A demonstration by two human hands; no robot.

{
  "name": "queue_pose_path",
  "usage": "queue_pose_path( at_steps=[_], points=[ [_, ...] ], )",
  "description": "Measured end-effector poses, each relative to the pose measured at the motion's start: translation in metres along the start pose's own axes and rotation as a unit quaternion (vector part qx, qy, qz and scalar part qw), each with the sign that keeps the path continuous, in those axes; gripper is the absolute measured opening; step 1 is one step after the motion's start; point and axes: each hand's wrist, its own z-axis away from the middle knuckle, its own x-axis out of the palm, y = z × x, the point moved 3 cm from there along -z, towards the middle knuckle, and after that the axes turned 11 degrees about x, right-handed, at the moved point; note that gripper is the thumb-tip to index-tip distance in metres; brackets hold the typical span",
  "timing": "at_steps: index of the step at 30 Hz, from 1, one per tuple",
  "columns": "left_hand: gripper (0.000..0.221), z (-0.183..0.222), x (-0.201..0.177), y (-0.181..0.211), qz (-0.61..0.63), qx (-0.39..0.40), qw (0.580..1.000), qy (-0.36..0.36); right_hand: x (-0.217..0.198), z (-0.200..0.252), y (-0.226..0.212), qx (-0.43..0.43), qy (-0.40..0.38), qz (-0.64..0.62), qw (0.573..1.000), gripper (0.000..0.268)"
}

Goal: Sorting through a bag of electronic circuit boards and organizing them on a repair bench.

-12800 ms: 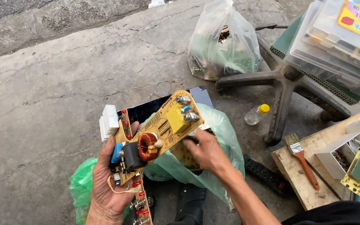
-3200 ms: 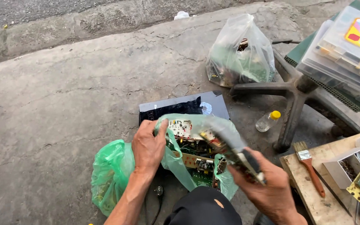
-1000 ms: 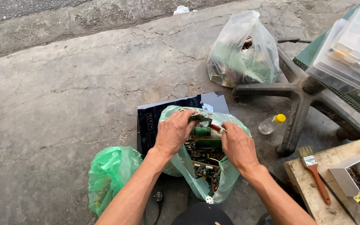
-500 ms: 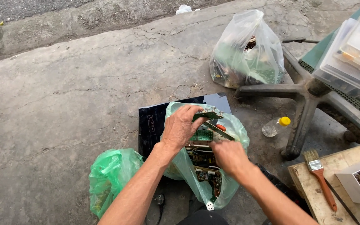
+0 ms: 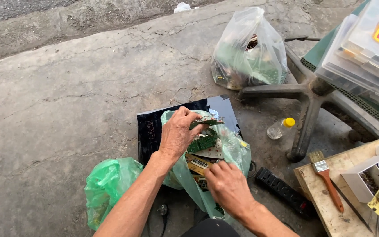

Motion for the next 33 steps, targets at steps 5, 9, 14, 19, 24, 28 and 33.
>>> queue_pose_path(
  at_steps=[5,9,14,19,24,28,33],
  points=[
    [0.03,-0.002,-0.001,-0.001,0.013,-0.015,1.0,-0.014,-0.046,-0.054,0.022,0.16,-0.252,-0.153,0.942,0.044],
    [0.028,-0.002,0.0,-0.003,0.015,-0.015,0.999,-0.024,-0.069,-0.072,0.027,0.207,-0.413,-0.144,0.875,0.042],
    [0.026,-0.001,-0.003,-0.003,0.074,-0.071,0.995,-0.014,-0.069,-0.081,0.035,0.268,-0.423,-0.243,0.831,0.057],
    [0.025,-0.004,0.001,-0.004,0.065,-0.071,0.995,-0.024,-0.004,-0.104,0.037,0.16,-0.284,-0.235,0.916,0.041],
    [0.024,0.0,0.0,-0.01,0.068,-0.08,0.994,-0.043,0.071,-0.113,0.049,-0.021,-0.124,0.071,0.989,0.029],
    [0.025,-0.003,-0.006,-0.003,0.092,-0.084,0.991,-0.039,0.08,-0.102,0.058,-0.011,-0.147,0.024,0.989,0.03],
    [0.025,-0.005,-0.003,0.003,0.075,-0.092,0.99,-0.078,0.037,-0.097,0.052,0.028,-0.188,-0.018,0.982,0.026]
  ],
)
